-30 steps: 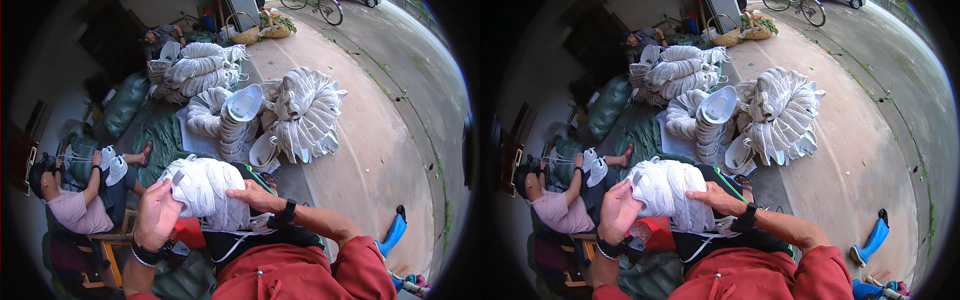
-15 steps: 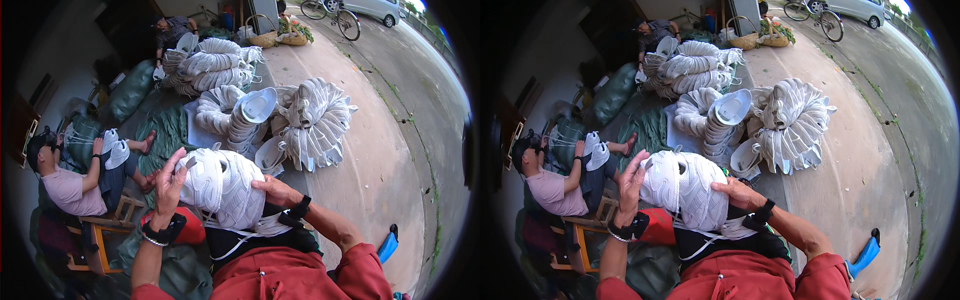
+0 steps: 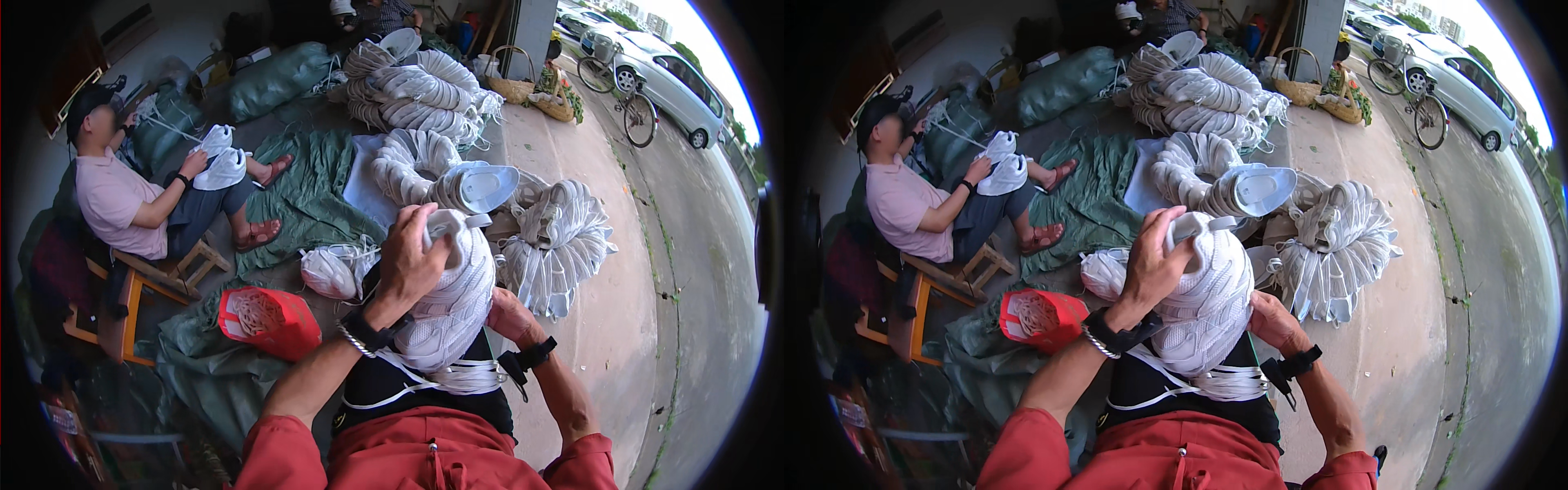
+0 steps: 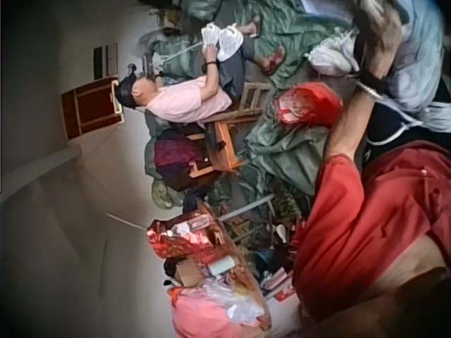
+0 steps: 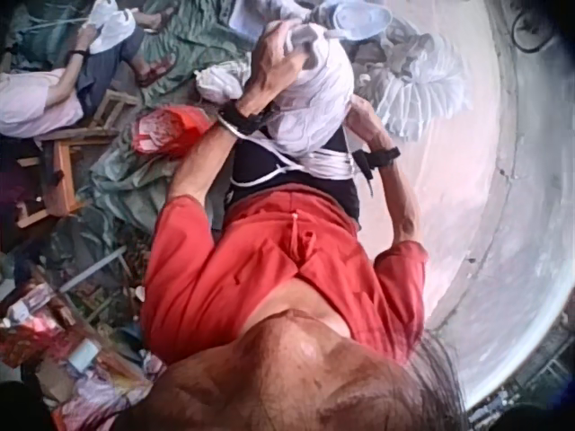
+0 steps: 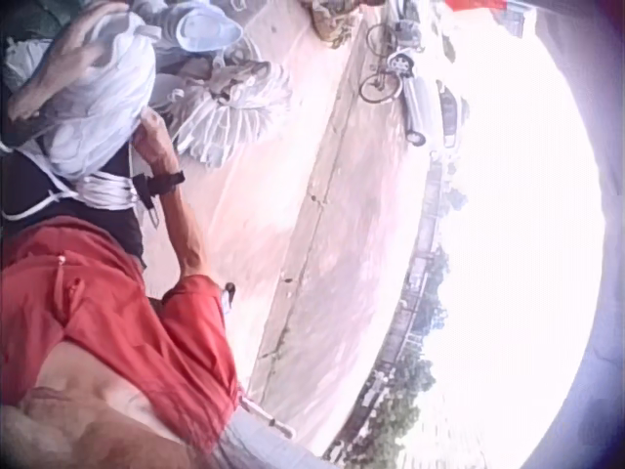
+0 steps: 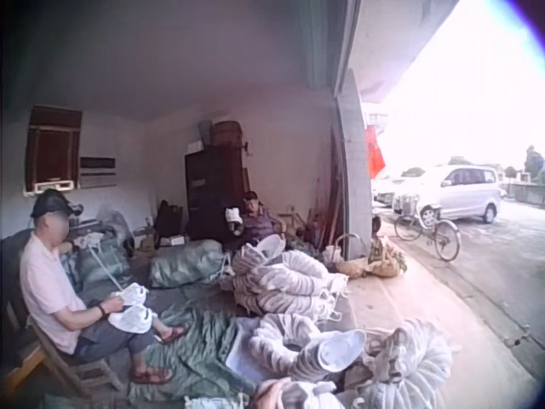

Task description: The recorder is lacing and organizing shoe upper components as part of a manufacturing or assembly workflow.

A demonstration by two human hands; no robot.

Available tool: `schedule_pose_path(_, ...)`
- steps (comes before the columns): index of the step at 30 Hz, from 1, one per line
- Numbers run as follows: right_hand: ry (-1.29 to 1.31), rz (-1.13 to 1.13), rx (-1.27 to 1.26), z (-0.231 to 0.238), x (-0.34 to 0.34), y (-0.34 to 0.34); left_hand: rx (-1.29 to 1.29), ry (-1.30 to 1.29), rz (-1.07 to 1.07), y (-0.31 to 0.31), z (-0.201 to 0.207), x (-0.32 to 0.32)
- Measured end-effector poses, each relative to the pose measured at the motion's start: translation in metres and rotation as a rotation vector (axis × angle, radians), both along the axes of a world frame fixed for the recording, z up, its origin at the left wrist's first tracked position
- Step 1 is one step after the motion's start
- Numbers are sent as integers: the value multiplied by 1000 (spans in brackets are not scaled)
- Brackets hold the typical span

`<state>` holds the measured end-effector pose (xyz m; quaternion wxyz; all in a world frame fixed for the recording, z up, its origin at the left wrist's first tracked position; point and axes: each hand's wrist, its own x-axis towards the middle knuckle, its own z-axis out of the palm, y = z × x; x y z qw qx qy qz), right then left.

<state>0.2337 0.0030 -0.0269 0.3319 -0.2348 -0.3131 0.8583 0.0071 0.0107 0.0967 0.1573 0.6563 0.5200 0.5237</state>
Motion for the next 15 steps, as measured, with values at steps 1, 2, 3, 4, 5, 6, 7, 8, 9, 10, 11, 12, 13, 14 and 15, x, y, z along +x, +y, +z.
schedule_pose_path(1, -39, -19, 4, 0, 3, -1, -43, -5, 21, 3, 1, 3)
schedule_pose_path(2, -77, -39, 9, 1, 4, -1, -86, -9, 40, 7, 2, 5)
schedule_pose_path(3, -50, -21, 35, 1, 4, 0, -60, 3, 73, 12, 2, 8)
schedule_pose_path(4, -62, -21, 31, 1, 4, 0, -65, -9, 73, 17, -2, 9)
schedule_pose_path(5, -72, -34, 12, 3, 2, 1, -94, -15, 105, 23, -7, 9)
schedule_pose_path(6, -80, -50, -6, 5, 1, 2, -124, -19, 136, 27, -11, 10)
schedule_pose_path(7, -165, -101, 18, 10, 0, 4, -164, -33, 171, 32, -17, 15)
schedule_pose_path(8, -166, -105, 15, 19, -2, 8, -167, -33, 167, 34, -21, 16)
schedule_pose_path(9, -217, -180, 44, 29, -4, 11, -159, -57, 162, 35, -24, 18)
schedule_pose_path(10, -268, -259, 74, 42, -4, 17, -150, -82, 153, 36, -27, 20)
schedule_pose_path(11, -378, -344, 214, 55, -4, 26, -133, -53, 160, 39, -29, 23)
schedule_pose_path(12, -484, -424, 351, 72, -9, 35, -116, -19, 170, 40, -29, 23)
schedule_pose_path(13, -573, -403, 527, 100, -17, 39, -130, -134, 158, 45, -32, 25)
schedule_pose_path(14, -654, -374, 706, 129, -31, 40, -167, -215, 118, 48, -34, 20)
schedule_pose_path(15, -632, -263, 756, 141, -38, 42, -267, -352, 13, 48, -32, 18)
